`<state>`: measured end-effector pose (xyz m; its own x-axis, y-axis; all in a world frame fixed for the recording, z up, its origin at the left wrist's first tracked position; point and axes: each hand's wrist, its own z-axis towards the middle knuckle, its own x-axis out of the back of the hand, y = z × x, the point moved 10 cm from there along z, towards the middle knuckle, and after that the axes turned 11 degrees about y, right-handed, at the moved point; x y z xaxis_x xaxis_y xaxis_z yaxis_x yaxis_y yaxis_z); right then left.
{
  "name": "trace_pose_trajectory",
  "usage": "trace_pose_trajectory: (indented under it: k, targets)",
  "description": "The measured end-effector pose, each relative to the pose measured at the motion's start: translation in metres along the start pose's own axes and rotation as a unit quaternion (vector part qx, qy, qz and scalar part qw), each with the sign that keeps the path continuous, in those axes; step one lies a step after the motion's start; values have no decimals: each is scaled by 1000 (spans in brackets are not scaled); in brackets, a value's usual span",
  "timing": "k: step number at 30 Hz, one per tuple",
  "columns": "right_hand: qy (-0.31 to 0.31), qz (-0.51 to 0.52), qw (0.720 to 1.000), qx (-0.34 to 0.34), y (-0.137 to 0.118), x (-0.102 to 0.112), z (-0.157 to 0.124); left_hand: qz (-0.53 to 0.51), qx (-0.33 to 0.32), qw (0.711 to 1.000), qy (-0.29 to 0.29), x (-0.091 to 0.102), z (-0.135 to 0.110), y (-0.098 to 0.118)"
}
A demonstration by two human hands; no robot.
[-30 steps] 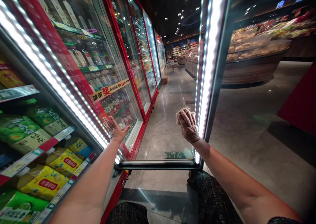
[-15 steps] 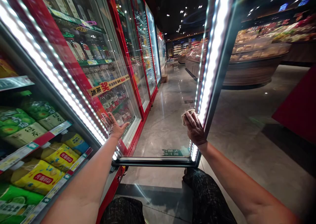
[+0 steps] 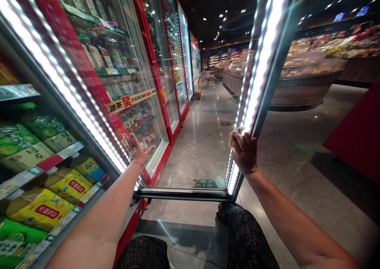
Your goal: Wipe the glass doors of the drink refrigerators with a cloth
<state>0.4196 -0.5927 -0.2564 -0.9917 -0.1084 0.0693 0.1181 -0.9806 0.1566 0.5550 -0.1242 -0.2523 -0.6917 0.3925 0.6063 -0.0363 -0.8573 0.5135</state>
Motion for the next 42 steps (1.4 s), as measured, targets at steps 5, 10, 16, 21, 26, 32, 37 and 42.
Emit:
trace_pose_trajectory:
  k: [5, 10, 16, 21, 26, 32, 37, 42]
  targets:
    - [44, -12, 998, -39, 19, -2, 55, -10, 1, 1000, -1, -3, 0, -4]
    - [50, 5, 998, -49, 7, 1, 49, -16, 2, 1000, 0, -4, -1, -6]
    - [27, 12, 999, -35, 4, 1, 43, -18, 3, 1000, 1, -3, -1, -5]
    - [44, 1, 997, -59, 12, -7, 87, -10, -4, 1000, 8, -2, -2, -3]
    - [14, 74, 997, -25, -22, -13, 63, -2, -16, 1000, 17, 0, -2, -1]
    - [0, 121, 992, -27, -31, -17, 28, -7, -25, 999, 22, 2, -3, 0]
    - [43, 117, 992, -27, -21, -23, 69, -3, -33, 999, 29, 0, -3, -2]
    - [21, 139, 990, 22, -44, -29, 57, -26, -46, 998, 40, -1, -3, -3]
